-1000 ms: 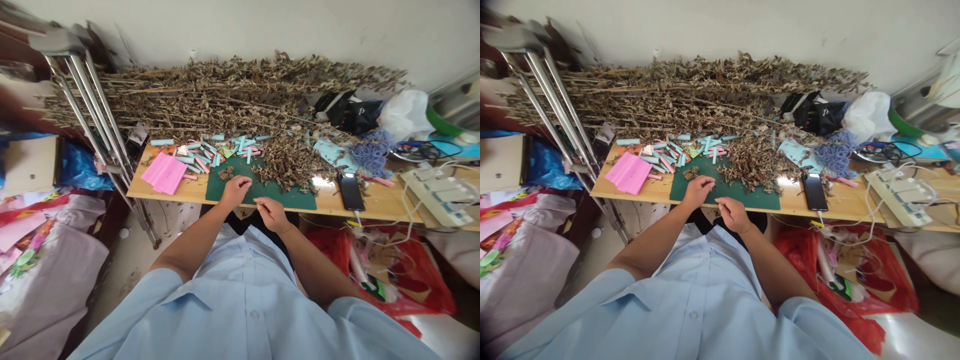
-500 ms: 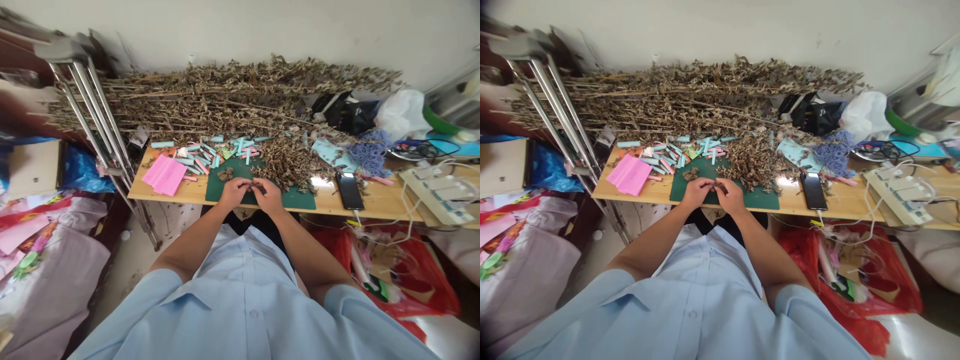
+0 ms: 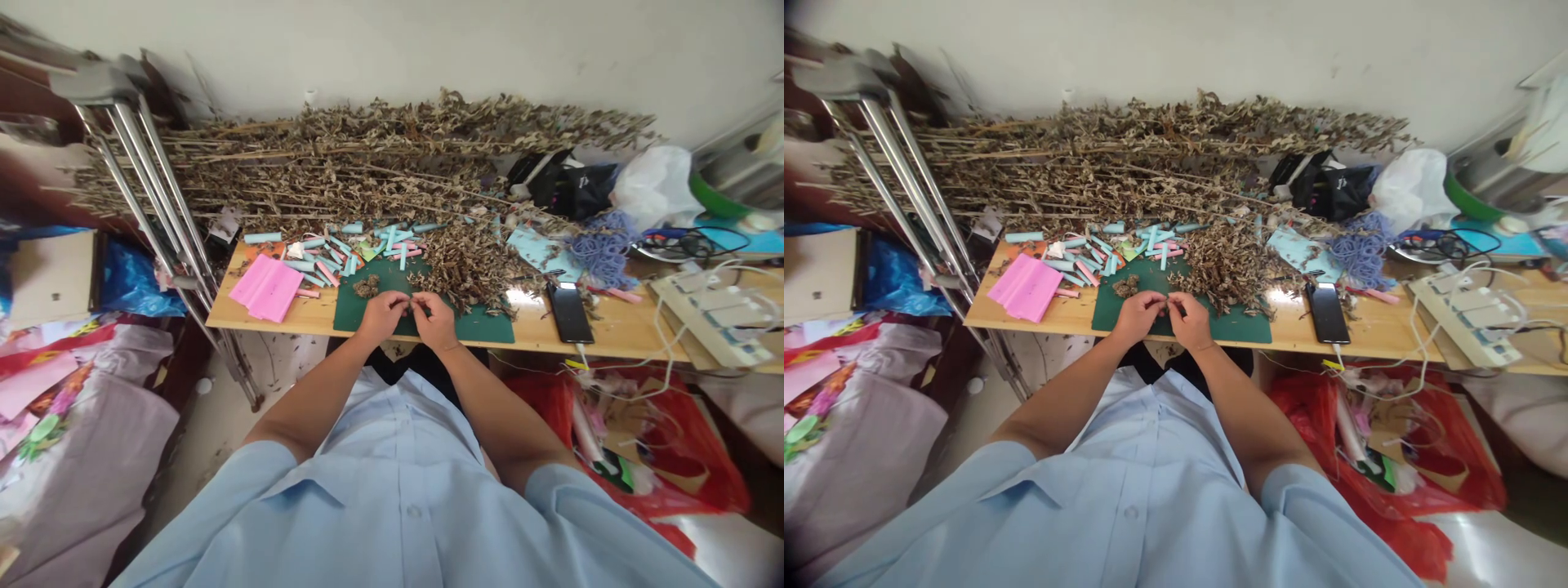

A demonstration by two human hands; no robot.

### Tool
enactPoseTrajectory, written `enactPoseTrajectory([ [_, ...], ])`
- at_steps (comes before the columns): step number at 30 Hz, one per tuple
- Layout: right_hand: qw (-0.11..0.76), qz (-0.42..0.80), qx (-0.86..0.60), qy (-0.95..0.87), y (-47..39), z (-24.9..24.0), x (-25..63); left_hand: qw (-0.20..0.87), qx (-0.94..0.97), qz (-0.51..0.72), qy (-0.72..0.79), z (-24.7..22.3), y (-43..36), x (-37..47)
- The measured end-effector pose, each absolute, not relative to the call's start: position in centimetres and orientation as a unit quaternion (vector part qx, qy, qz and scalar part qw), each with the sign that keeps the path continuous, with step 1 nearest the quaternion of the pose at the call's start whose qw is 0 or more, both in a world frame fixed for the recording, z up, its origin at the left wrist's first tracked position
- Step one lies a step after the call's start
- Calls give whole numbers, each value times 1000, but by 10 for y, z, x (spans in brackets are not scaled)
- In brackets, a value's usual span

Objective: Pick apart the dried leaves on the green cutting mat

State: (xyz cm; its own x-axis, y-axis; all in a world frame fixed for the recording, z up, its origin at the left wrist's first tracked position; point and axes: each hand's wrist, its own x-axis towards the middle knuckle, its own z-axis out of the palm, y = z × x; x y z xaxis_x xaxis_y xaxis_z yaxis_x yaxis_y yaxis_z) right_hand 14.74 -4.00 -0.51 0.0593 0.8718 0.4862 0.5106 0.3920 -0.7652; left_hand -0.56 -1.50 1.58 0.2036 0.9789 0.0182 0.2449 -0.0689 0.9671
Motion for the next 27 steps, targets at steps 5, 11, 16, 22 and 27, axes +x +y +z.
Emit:
enactPoseTrajectory([
  [5, 516, 189, -545, -633, -40, -3, 147, 503, 564, 400, 518, 16, -15, -6],
  [11, 521, 198, -539, -632, -41, 0, 147, 524, 542, 405, 517, 21, -14, -3],
  [16, 499, 195, -518, -667, -39, 3, 147, 530, 552, 405, 501, 20, -15, -3],
  [22, 494, 196, -517, -671, -38, 2, 148, 553, 530, 423, 484, 24, -17, -4],
  [27, 498, 183, -535, -657, -40, -4, 147, 549, 521, 429, 493, 23, -16, -2],
])
